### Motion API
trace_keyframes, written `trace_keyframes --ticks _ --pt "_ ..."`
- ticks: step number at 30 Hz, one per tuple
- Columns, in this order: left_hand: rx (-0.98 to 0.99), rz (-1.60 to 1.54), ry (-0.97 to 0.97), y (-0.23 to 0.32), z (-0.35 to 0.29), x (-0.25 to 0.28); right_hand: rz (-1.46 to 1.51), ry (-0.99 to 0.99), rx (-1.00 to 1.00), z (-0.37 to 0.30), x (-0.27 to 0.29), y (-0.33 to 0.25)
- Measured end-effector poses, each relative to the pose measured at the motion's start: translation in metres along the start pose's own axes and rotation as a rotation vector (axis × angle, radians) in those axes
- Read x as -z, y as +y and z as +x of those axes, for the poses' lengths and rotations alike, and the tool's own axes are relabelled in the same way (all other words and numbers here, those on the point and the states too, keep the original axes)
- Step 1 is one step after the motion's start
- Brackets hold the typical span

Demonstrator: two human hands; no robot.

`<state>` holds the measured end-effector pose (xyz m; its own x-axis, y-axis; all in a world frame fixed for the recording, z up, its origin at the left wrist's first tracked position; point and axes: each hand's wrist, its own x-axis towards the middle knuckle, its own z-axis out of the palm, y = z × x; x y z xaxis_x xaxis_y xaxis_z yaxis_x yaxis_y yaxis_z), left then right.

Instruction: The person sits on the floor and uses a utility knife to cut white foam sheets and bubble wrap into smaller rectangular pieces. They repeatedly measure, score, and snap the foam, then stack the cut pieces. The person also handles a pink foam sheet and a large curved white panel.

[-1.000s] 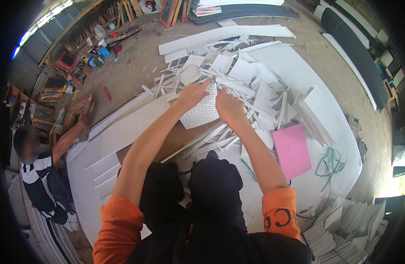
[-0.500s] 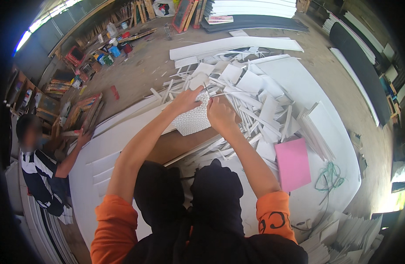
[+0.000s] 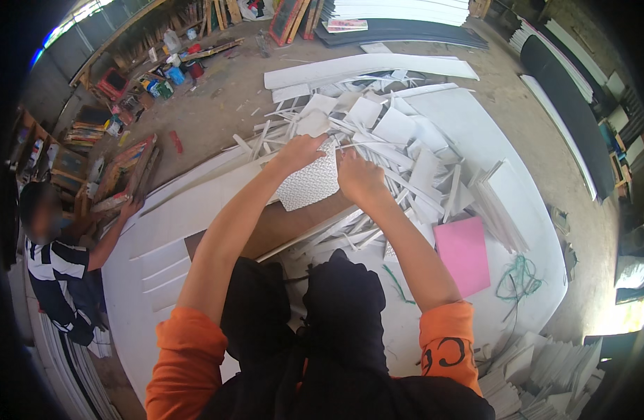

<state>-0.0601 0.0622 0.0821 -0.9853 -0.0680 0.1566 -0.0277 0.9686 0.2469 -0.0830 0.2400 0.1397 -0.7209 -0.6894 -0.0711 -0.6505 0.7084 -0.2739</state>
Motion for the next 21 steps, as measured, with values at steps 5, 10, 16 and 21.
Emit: trace_keyframes --ticks 5,10,16,21 --pt "-0.040 0.006 0.038 -0.001 -0.007 -0.002 0.037 -0.118 -0.007 0.008 0.010 -0.012" --pt "-0.078 0.006 0.012 0.007 -0.008 -0.003 0.162 -0.266 -0.195 0.032 -0.001 -0.009" --pt "-0.081 -0.023 0.060 0.008 -0.008 -0.004 0.306 -0.213 -0.191 0.031 -0.010 -0.003" --pt "-0.049 -0.034 0.057 0.003 -0.010 -0.003 0.107 -0.159 -0.052 0.018 -0.012 0.004"
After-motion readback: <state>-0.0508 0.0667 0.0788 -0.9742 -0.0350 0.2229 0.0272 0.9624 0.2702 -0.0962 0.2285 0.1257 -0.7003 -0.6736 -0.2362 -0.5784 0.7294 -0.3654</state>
